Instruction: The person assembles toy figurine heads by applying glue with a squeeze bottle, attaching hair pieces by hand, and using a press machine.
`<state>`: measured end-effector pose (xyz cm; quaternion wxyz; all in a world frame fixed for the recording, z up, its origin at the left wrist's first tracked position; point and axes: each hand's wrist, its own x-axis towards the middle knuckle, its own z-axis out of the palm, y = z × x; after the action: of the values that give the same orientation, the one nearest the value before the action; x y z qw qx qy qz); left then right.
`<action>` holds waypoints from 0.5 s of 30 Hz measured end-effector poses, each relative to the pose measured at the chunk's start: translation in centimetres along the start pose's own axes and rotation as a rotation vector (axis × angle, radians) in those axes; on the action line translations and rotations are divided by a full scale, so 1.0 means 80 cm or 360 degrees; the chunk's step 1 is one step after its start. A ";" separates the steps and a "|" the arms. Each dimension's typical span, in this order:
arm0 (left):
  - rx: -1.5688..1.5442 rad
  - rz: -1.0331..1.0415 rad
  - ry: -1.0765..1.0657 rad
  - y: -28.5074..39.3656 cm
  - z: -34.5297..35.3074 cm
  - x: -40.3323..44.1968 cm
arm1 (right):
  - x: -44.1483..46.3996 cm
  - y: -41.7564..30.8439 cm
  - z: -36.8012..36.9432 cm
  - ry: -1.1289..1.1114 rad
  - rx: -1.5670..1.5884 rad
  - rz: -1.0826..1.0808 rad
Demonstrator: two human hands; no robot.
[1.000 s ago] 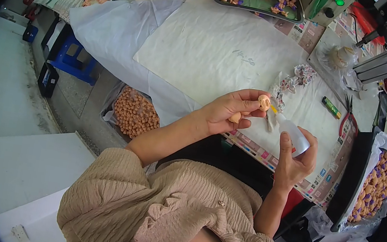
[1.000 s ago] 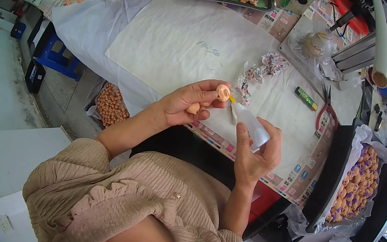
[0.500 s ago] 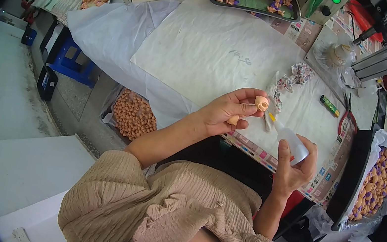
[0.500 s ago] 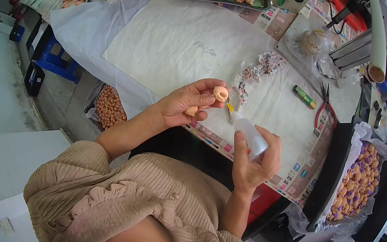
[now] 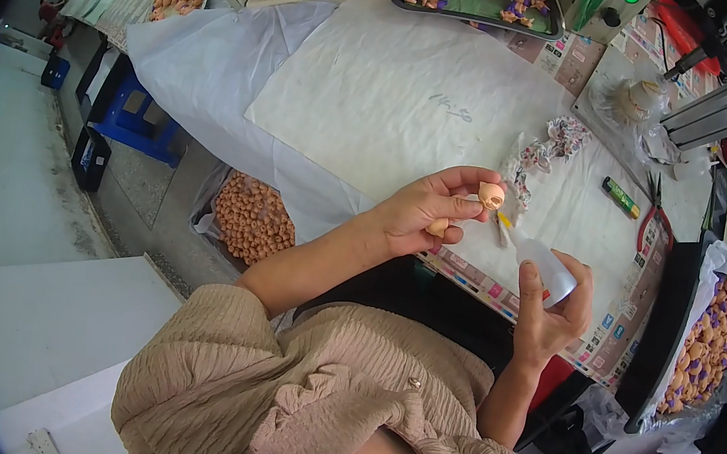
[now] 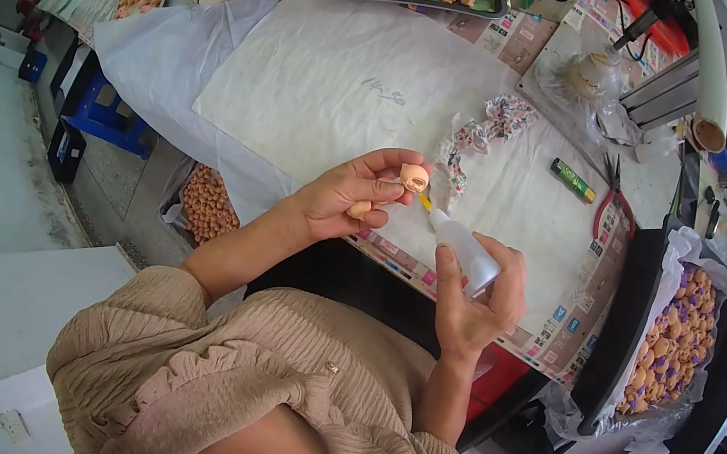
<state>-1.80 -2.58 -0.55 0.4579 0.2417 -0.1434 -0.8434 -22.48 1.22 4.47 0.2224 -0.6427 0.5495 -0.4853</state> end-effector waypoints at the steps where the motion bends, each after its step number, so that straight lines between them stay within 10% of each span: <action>1: -0.0007 0.0001 -0.0005 0.000 0.000 0.000 | 0.001 0.001 -0.001 0.0000 0.0001 0.0000; 15: -0.0112 0.0043 0.0030 0.012 -0.007 -0.007 | 0.034 0.048 0.029 0.0017 0.0239 0.0307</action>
<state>-0.55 -2.61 -0.44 0.4788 0.2315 -0.1126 -0.8393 -22.57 -3.00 1.40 0.3127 -0.5658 0.5722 -0.5047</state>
